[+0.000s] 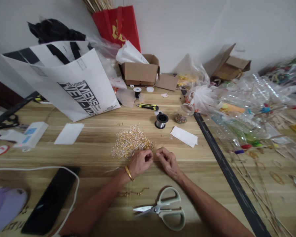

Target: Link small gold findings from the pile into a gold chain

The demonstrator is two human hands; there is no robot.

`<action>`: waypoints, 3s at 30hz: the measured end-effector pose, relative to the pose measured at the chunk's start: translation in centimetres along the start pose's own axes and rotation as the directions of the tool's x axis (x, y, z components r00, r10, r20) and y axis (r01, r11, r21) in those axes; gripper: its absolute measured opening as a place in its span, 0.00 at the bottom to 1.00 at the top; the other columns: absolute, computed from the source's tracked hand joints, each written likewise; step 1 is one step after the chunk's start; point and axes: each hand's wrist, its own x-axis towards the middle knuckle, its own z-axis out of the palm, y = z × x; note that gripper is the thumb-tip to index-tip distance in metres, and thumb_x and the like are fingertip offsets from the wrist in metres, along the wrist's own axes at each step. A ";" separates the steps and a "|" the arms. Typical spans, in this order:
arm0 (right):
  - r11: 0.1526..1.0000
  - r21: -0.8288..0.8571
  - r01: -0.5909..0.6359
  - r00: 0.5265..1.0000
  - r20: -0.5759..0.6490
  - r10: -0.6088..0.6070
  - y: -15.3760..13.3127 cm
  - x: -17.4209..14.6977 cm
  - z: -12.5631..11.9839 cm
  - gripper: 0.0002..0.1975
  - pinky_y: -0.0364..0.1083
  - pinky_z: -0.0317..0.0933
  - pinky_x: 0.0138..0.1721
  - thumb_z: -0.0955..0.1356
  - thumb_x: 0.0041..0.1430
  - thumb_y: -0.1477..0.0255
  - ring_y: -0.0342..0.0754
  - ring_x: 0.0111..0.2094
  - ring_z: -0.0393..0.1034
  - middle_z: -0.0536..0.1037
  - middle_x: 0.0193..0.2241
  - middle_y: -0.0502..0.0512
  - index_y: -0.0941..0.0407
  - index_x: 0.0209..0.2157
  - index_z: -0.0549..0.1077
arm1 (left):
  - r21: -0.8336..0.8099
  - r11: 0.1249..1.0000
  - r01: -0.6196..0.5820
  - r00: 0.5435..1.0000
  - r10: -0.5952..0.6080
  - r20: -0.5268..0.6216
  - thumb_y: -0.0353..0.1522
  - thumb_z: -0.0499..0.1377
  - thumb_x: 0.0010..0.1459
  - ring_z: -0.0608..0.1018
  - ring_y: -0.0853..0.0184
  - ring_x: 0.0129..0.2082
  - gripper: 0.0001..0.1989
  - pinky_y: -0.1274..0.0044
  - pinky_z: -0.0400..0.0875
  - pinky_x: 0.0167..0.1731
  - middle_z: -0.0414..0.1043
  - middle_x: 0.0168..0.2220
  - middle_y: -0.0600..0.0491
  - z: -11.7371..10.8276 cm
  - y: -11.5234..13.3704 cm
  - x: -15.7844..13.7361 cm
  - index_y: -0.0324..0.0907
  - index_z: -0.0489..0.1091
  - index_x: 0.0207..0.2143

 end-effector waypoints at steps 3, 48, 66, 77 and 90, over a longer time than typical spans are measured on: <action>0.998 0.057 -0.035 0.999 -0.019 0.036 0.0 0.1 0.1 0.13 0.41 0.46 0.21 0.61 0.59 0.63 0.40 0.20 0.51 0.57 0.18 0.45 0.57 0.26 0.64 | -0.033 0.999 0.005 1.000 -0.004 0.023 0.26 0.53 0.50 0.67 0.72 0.21 0.06 0.81 0.59 0.25 0.67 0.21 0.56 0.0 -0.1 0.0 0.38 0.69 0.27; 0.914 0.359 -0.188 0.980 0.013 0.197 0.7 0.6 -0.3 0.15 0.39 0.49 0.15 0.65 0.55 0.58 0.38 0.14 0.50 0.56 0.14 0.42 0.56 0.29 0.64 | -0.622 0.776 0.108 0.994 -0.095 0.054 0.36 0.59 0.50 0.68 0.75 0.19 0.11 0.82 0.64 0.21 0.67 0.20 0.56 0.1 -1.7 0.4 0.35 0.70 0.30; 0.964 0.178 -0.195 0.981 0.031 0.192 0.3 1.2 -1.7 0.13 0.39 0.56 0.19 0.64 0.57 0.61 0.40 0.18 0.61 0.69 0.22 0.49 0.58 0.34 0.67 | -0.668 0.727 0.160 0.987 -0.094 0.134 0.39 0.58 0.51 0.67 0.76 0.18 0.14 0.82 0.63 0.20 0.64 0.19 0.57 -0.2 -2.0 0.4 0.36 0.67 0.28; 0.860 -0.491 0.140 0.940 0.340 0.041 -7.3 -3.9 -6.0 0.09 0.41 0.59 0.24 0.62 0.58 0.76 0.44 0.24 0.67 0.73 0.27 0.52 0.55 0.41 0.68 | -0.679 0.712 0.178 0.984 -0.128 0.124 0.38 0.58 0.50 0.68 0.76 0.19 0.13 0.82 0.64 0.21 0.65 0.20 0.57 -0.9 -1.9 0.4 0.34 0.67 0.28; 0.536 -0.689 0.487 0.765 0.633 0.119 -8.4 -10.0 -1.5 0.28 0.52 0.60 0.43 0.66 0.50 0.80 0.56 0.42 0.66 0.72 0.41 0.62 0.57 0.54 0.61 | -0.674 0.714 0.188 0.981 -0.171 0.092 0.37 0.60 0.48 0.68 0.75 0.19 0.12 0.81 0.64 0.21 0.68 0.21 0.55 -1.1 -1.6 0.8 0.35 0.68 0.26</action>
